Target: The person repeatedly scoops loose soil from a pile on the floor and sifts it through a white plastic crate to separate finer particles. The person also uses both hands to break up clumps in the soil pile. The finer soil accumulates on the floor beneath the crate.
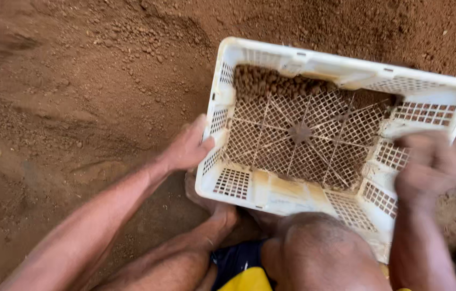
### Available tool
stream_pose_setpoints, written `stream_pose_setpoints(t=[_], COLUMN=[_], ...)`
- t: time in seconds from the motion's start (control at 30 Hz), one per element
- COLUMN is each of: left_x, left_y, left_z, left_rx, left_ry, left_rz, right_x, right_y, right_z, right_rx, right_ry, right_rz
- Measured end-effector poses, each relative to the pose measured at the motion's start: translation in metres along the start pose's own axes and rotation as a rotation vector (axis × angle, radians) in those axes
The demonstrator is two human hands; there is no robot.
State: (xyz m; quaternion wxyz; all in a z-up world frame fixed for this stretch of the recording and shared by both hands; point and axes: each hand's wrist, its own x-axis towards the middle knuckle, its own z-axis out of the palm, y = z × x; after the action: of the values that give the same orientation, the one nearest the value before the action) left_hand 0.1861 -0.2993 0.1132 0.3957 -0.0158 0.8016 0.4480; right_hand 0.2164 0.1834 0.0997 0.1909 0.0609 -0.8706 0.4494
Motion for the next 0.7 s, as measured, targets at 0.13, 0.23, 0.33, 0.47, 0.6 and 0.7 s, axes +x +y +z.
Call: stream_pose_setpoints(t=[0.13,0.23,0.33,0.47,0.6,0.7], left_x=[0.001,0.018,0.033,0.038,0.016,-0.008], left_y=[0.0,0.004,0.004,-0.016,-0.041,-0.048], left_z=[-0.007,-0.014,-0.012,-0.016,-0.021,-0.023], left_rx=[0.091,0.087,0.132,0.214,0.12,0.093], left_ry=[-0.001,0.017,0.103,0.12,0.159,0.181], left_rz=[-0.047,-0.123,-0.024,0.041,0.015,-0.044], right_x=[0.015,0.021,0.014,-0.018,-0.027,-0.026], right_y=[-0.01,-0.006,0.0,0.002,0.009,0.002], right_z=[0.12,0.171,0.203,0.231,0.22,0.223], right_rx=[-0.395,-0.5,-0.663,-0.493,-0.325,-0.623], right_ry=[-0.665,-0.647,-0.608,-0.613,-0.785,-0.808], right_rz=[0.358,0.33,0.201,0.015,0.069,-0.164])
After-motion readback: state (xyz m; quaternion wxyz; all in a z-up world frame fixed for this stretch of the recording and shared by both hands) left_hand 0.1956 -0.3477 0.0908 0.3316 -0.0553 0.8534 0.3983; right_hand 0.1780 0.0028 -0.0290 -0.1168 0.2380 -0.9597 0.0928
